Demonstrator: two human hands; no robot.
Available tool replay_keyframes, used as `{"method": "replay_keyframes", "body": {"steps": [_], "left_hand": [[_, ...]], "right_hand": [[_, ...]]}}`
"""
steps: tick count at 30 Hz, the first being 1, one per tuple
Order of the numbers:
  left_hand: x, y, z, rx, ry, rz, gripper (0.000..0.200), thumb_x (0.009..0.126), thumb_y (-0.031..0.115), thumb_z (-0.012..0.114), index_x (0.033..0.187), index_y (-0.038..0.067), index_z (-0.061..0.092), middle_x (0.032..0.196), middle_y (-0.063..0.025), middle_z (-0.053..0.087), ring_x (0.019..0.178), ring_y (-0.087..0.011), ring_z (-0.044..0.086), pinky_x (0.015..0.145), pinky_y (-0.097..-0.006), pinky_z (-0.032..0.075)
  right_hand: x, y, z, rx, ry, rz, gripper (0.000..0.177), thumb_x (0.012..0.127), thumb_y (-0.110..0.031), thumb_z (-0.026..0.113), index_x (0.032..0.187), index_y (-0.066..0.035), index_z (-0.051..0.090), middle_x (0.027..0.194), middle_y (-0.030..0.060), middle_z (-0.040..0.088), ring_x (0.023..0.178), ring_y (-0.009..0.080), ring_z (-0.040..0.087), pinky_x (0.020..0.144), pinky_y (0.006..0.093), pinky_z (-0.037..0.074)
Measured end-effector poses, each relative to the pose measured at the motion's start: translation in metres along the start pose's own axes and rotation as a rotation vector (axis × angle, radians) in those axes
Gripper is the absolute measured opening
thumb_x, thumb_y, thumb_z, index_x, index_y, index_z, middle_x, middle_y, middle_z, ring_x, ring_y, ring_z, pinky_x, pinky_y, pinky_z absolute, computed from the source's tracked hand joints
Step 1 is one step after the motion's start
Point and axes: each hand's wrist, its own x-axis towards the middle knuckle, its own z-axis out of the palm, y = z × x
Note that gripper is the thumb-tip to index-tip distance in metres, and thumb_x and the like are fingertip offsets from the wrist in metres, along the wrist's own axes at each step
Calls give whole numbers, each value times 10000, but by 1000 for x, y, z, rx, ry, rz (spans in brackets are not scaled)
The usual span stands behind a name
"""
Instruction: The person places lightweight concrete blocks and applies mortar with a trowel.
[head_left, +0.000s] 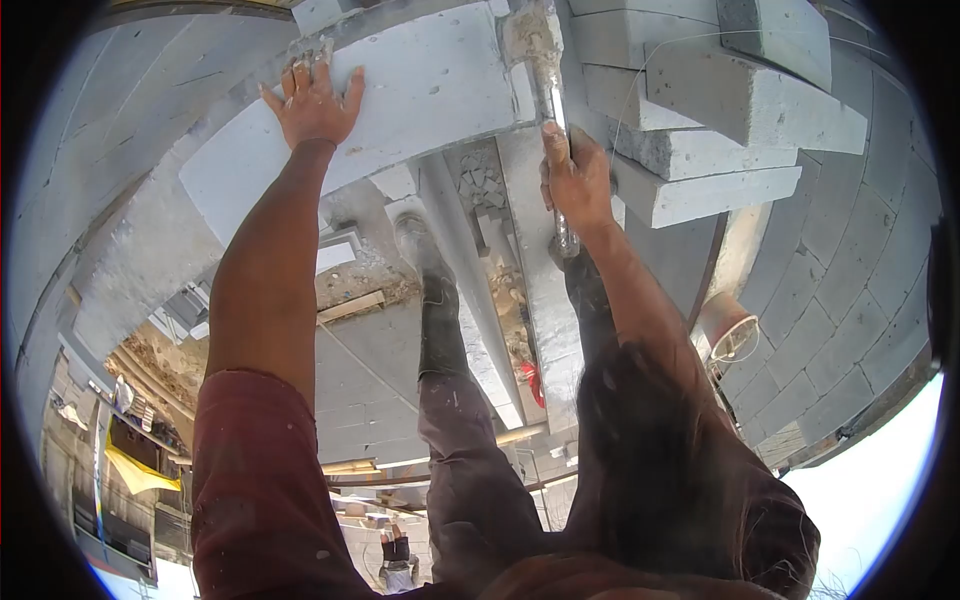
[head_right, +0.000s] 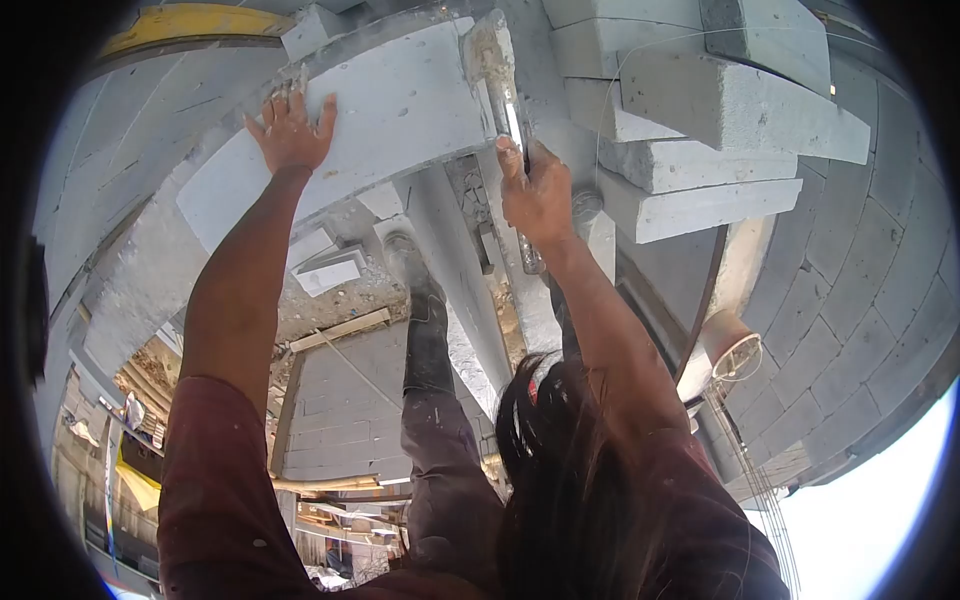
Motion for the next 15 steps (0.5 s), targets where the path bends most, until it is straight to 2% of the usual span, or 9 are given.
{"method": "replay_keyframes", "body": {"steps": [1, 2, 3, 5, 6, 10, 12, 13, 15], "left_hand": [[-4, 3, -2, -4, -23, 12, 740, 995, 702, 372, 1568, 238, 432, 1486, -123, 528, 1452, -300, 396, 1194, -708, 102], [-4, 2, 1, -24, 6, 24, 732, 994, 699, 373, 1575, 256, 421, 1497, -123, 518, 1454, -296, 395, 1191, -712, 102], [-2, 2, 3, -21, 5, 19, 732, 994, 699, 373, 1575, 256, 421, 1497, -123, 518, 1454, -296, 395, 1191, -712, 102], [-4, 2, 3, 58, -47, 16, 712, 998, 687, 382, 1578, 275, 415, 1504, -120, 512, 1455, -293, 395, 1192, -713, 94], [-5, 3, 4, 56, -49, 24, 712, 998, 687, 382, 1578, 275, 415, 1504, -120, 512, 1455, -293, 395, 1192, -713, 94], [-2, 1, -4, 43, -70, 16, 722, 998, 684, 383, 1586, 265, 402, 1502, -124, 509, 1466, -292, 384, 1201, -708, 67], [5, 4, -11, 26, -83, 11, 727, 998, 685, 380, 1589, 262, 395, 1503, -126, 507, 1470, -291, 379, 1203, -706, 58], [7, 5, -11, 26, -109, 7, 730, 998, 686, 376, 1592, 261, 390, 1511, -127, 500, 1473, -293, 376, 1203, -706, 56], [-9, 2, -11, 33, -178, 21, 734, 998, 687, 372, 1594, 259, 385, 1519, -128, 493, 1476, -295, 373, 1204, -706, 53]], "right_hand": [[-4, -17, -10, 178, -68, 179, 427, 1073, -394, 557, 861, -24, 539, 629, 23, 539, 536, 95, 543, 450, 283, 434], [2, -26, -9, 221, 81, 19, 444, 1035, -356, 640, 812, 9, 521, 567, 98, 468, 491, 175, 409, 471, 368, 390], [12, -38, -13, 223, 76, 16, 444, 1035, -356, 640, 812, 9, 521, 567, 98, 468, 491, 175, 409, 471, 368, 390], [25, -58, -18, 302, 273, -327, 380, 1013, -295, 677, 866, 19, 521, 572, 106, 486, 464, 206, 437, 459, 356, 385], [36, -54, -14, 278, 324, -442, 357, 986, -247, 710, 908, 39, 511, 563, 118, 492, 443, 255, 490, 447, 349, 383], [52, -8, 26, -10, 326, -468, 418, 984, -300, 707, 861, 54, 520, 558, 143, 505, 455, 303, 556, 448, 358, 416], [67, 13, 39, -256, 145, -178, 484, 1006, -369, 668, 818, 57, 534, 555, 145, 514, 468, 273, 595, 448, 366, 444], [78, -8, 32, -252, 143, -194, 484, 1006, -369, 668, 818, 57, 534, 555, 145, 514, 468, 273, 595, 448, 366, 444], [70, -56, 7, 291, -37, 388, 530, 1027, -421, 624, 796, 51, 551, 554, 136, 522, 512, 236, 621, 480, 369, 476]]}}
